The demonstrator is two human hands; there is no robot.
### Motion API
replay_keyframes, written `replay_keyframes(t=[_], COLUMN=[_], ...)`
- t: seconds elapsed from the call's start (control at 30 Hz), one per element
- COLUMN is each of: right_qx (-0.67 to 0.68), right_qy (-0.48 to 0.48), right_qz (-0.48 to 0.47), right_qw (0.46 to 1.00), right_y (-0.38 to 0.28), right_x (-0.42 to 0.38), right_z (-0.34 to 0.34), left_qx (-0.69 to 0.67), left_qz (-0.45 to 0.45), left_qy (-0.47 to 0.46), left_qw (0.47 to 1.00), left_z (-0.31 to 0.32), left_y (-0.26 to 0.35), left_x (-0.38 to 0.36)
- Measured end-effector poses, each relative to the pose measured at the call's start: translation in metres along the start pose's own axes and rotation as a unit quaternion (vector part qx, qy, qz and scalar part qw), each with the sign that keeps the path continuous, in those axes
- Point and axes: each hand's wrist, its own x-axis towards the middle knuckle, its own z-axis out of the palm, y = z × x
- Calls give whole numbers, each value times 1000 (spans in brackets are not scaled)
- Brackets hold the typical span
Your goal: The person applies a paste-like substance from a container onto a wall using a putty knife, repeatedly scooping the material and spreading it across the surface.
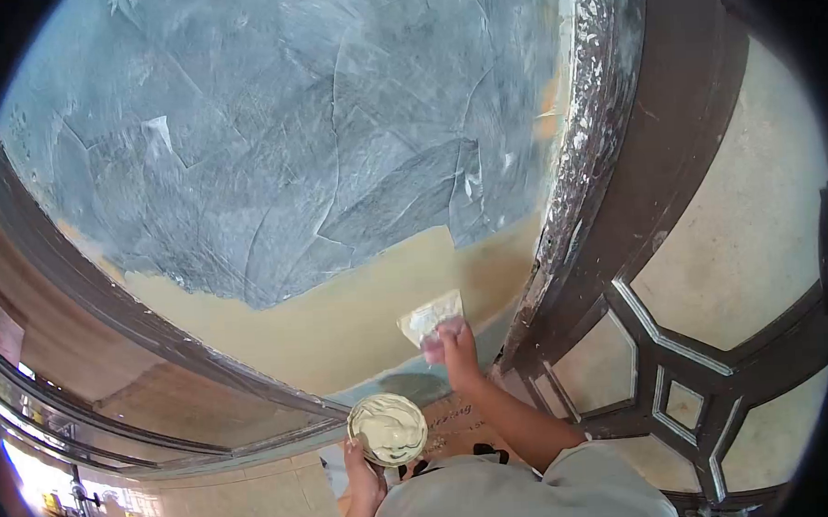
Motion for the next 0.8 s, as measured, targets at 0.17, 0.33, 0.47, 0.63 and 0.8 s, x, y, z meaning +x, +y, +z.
replay_keyframes(t=[0.17,0.33,0.47,0.63,0.8], right_qx=[34,49,81,106,82], right_qy=[7,-83,-117,-121,-84], right_qz=[103,16,-40,-32,-26], right_qw=[994,995,989,986,993], right_y=[-10,-70,-112,-119,-91], right_x=[-42,-39,-35,-31,-27], right_z=[5,57,98,117,103], left_qx=[1,-5,-6,-31,-39], left_qz=[2,-4,-2,-17,2], left_qy=[26,19,14,60,28], left_qw=[1000,1000,1000,998,999], left_z=[2,-2,-2,-3,-10], left_y=[0,-1,5,13,19], left_x=[2,2,1,-6,-6])
